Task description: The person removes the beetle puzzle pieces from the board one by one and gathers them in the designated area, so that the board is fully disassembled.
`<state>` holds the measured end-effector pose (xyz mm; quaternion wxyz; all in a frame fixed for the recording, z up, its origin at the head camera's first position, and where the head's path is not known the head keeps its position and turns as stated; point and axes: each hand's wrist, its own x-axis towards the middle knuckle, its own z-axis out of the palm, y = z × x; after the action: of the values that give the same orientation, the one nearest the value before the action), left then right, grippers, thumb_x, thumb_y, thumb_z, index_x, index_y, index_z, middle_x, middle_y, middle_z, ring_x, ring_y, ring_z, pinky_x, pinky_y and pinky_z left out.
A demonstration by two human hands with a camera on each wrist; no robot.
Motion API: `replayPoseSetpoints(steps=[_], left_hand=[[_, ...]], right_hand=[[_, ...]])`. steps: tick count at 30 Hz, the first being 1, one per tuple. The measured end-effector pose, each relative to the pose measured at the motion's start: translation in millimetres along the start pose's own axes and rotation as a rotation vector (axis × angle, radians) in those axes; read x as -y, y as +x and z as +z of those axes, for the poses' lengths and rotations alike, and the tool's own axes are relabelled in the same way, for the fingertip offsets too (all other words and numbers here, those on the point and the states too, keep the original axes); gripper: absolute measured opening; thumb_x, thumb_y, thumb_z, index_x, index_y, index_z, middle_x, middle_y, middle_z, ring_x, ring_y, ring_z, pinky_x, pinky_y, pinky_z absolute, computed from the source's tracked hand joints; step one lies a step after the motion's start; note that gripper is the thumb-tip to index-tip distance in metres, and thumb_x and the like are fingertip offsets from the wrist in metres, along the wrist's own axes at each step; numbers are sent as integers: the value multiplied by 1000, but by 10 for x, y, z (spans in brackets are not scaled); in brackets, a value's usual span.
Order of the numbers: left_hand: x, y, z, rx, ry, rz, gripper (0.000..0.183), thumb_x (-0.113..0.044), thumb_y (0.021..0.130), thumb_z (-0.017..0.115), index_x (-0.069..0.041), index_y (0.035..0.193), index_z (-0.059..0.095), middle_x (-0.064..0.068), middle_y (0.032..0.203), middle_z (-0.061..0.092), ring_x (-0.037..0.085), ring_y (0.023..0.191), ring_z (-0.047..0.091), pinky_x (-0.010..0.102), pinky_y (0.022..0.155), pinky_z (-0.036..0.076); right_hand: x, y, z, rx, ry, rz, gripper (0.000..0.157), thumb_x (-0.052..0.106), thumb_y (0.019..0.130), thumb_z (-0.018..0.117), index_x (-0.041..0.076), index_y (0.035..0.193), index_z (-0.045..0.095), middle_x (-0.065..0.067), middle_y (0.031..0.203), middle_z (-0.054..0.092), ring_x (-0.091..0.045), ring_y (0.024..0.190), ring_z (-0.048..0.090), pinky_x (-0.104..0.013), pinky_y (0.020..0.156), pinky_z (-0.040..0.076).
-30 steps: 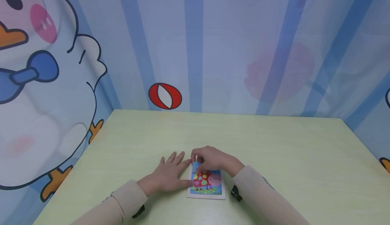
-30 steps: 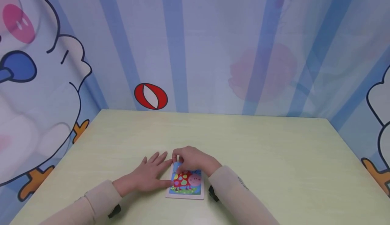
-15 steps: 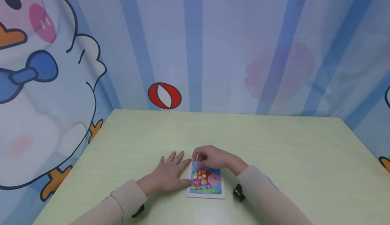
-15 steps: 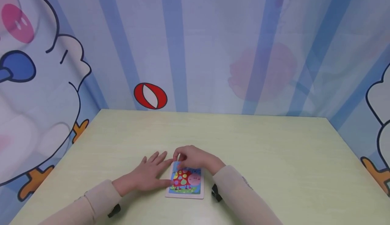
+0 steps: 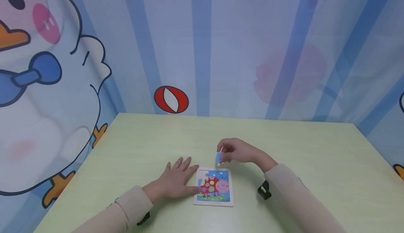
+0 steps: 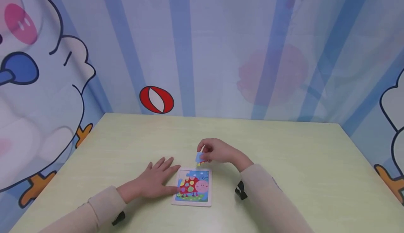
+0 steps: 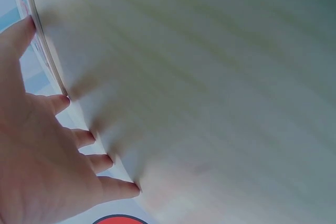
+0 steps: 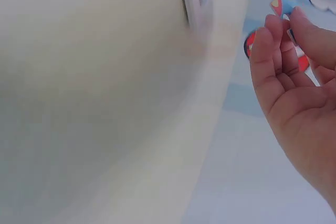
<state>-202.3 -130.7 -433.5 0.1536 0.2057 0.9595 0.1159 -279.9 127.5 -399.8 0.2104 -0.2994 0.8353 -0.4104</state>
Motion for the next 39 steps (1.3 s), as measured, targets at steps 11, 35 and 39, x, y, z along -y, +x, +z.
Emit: replayPoseSetpoints(steps=[11,35,39], left_hand=[[-19,-25,-9,-13,5,11,81,-68,87,51,-19,150,36,12,160,19,40,146,11,68,109,13],[-15,-33,-18,-6,-18,13,81,-67,87,51,-19,150,36,12,160,19,40,146,11,69,109,13],[-5,-27,-11,-8,-17,11,82,-68,86,51,-20,150,36,12,160,19,40,146,11,68,109,12]], right_hand=[[-280,-175,-356,-108,1,44,13,2,93,59,-1,106,59,-8,82,58,-22,72,59,-43,74,54],[-669,-124,-411,-187,-94,156,16,3,93,59,0,107,65,-4,77,55,-15,66,48,-28,62,43],[-651,-112,-413,-200,-152,157,15,3,92,60,2,105,66,-2,75,51,-16,68,42,-29,63,38]])
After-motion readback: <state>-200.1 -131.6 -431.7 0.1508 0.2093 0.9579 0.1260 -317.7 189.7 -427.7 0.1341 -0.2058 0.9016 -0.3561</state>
